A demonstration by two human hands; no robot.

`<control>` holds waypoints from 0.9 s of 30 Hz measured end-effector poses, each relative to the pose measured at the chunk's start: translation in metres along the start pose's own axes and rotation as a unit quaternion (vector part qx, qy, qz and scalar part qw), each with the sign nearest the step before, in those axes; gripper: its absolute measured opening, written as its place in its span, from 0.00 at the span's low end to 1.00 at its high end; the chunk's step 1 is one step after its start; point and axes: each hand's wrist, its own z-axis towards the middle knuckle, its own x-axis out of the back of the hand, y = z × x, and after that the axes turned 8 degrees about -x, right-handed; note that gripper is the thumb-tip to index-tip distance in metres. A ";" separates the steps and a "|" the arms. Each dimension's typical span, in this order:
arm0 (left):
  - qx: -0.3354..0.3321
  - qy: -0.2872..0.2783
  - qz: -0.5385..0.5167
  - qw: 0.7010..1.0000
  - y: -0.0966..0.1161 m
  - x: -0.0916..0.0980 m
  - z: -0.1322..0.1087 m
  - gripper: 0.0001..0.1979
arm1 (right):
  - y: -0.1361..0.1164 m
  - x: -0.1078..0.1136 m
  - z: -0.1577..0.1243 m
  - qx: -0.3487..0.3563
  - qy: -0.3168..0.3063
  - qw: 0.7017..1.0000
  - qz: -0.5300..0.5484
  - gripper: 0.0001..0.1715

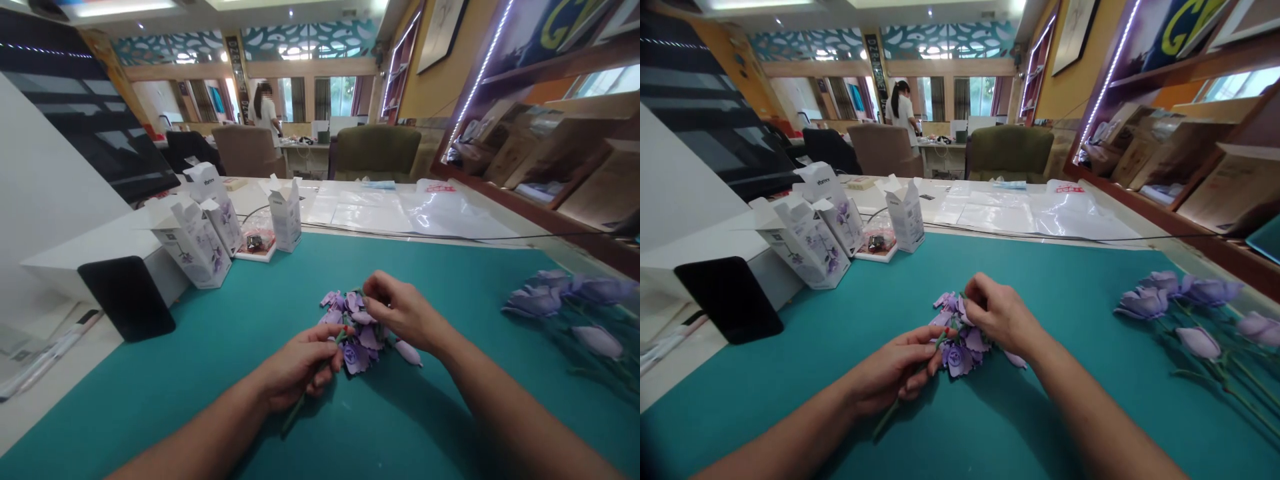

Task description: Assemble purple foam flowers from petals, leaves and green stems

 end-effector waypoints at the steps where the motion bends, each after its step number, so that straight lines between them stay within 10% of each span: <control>1: -0.003 -0.002 0.000 1.000 0.000 0.000 0.000 0.18 | -0.003 0.000 -0.003 -0.003 -0.018 0.999 0.041 0.05; 10: -0.040 -0.015 0.052 0.998 0.000 -0.001 -0.004 0.21 | -0.008 -0.004 -0.017 -0.077 -0.069 0.962 0.251 0.11; 27: -0.135 0.013 0.232 0.963 0.008 -0.005 -0.009 0.13 | -0.007 -0.021 -0.020 -0.075 -0.059 0.974 0.205 0.15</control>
